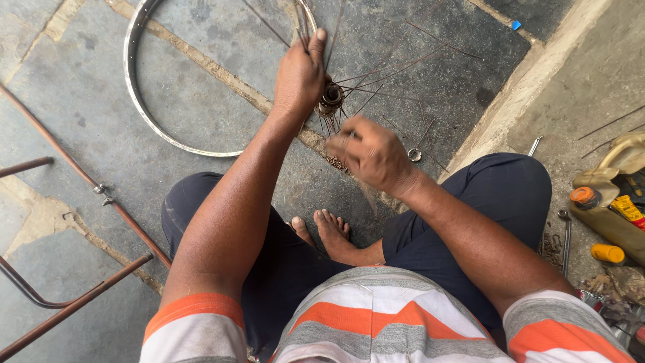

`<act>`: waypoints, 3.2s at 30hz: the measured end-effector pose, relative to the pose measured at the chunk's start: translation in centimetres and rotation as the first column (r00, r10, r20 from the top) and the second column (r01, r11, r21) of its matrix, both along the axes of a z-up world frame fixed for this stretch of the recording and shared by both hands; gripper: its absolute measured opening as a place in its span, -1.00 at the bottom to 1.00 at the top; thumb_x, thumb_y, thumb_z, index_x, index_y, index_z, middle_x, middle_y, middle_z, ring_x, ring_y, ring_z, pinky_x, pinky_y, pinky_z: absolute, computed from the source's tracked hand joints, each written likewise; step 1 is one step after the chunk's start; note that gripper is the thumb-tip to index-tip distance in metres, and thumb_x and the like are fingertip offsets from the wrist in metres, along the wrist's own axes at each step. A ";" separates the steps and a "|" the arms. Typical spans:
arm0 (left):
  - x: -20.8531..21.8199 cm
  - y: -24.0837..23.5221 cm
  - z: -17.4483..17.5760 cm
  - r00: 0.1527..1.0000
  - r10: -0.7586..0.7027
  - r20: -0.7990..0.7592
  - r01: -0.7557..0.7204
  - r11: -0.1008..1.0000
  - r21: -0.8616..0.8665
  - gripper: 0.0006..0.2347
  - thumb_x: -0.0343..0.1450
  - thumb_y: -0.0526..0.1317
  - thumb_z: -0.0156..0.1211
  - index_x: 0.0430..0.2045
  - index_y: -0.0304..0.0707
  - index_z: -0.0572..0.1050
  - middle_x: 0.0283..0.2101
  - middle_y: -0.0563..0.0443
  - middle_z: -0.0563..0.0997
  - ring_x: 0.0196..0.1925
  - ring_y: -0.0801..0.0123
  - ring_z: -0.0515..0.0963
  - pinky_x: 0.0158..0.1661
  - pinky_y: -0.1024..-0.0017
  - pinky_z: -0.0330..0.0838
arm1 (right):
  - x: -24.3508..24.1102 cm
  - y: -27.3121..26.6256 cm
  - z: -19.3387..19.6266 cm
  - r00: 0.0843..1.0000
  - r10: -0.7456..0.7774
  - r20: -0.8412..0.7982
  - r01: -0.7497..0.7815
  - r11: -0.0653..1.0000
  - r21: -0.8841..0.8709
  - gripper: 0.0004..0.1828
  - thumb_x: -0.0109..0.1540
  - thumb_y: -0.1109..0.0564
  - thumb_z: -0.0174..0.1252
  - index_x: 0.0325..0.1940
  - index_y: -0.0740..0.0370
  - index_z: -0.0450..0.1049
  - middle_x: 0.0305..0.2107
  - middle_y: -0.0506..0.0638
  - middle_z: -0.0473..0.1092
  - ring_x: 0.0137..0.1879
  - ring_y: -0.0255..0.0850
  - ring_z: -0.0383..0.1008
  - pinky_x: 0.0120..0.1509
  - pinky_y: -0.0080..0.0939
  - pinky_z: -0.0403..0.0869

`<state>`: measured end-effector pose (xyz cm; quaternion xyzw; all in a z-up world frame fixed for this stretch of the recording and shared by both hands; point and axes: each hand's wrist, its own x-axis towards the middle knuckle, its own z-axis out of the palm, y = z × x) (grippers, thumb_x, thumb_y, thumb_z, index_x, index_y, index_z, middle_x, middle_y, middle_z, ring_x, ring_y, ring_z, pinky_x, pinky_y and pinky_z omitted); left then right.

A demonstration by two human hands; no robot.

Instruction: The person sits on the floor and assembles a bicycle wheel by inserting spokes into the hub. They manipulate the spokes and hub by hand, arranging the spokes and tightening the hub components to secure the assembly.

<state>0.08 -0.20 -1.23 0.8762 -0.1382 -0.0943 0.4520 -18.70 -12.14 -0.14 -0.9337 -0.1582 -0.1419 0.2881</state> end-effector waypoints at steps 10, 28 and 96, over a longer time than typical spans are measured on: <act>-0.9 -1.6 -3.1 1.000 -0.018 -0.008 0.017 0.994 -0.112 -0.44 0.58 0.22 -0.17 -0.41 -0.38 0.49 -0.47 -0.25 0.64 -0.39 -0.02 0.69 -0.36 0.06 0.54 | 4.4 -2.5 5.4 0.960 -0.244 -0.136 0.248 0.969 0.013 -0.79 0.38 0.04 0.30 -0.15 0.22 0.50 -0.33 0.01 0.44 -0.24 -0.21 0.57 -0.21 -0.11 0.57; -2.6 -3.3 -0.3 0.949 -0.113 -0.293 0.006 0.939 -0.343 -0.31 0.41 0.38 -0.11 -0.18 -0.48 0.43 -0.48 -0.11 0.58 -0.48 0.33 0.70 -0.52 0.34 0.68 | 3.1 -4.9 1.4 0.882 -0.313 -0.352 0.334 0.943 0.000 -0.07 0.22 0.12 0.41 0.57 0.13 0.06 0.18 0.32 0.34 0.31 0.15 0.39 0.30 0.20 0.46; -4.5 -3.7 -1.5 0.970 0.003 -0.243 -0.079 0.951 -0.300 -0.88 0.38 -0.27 0.36 -0.39 -0.33 0.55 -0.44 0.06 0.67 -0.43 0.49 0.66 -0.40 0.46 0.57 | 3.5 -8.2 -1.2 0.957 -0.196 -0.216 0.266 0.889 0.372 -0.60 0.32 0.27 0.30 0.24 0.12 0.44 0.05 0.01 0.44 0.20 -0.14 0.56 0.25 -0.17 0.63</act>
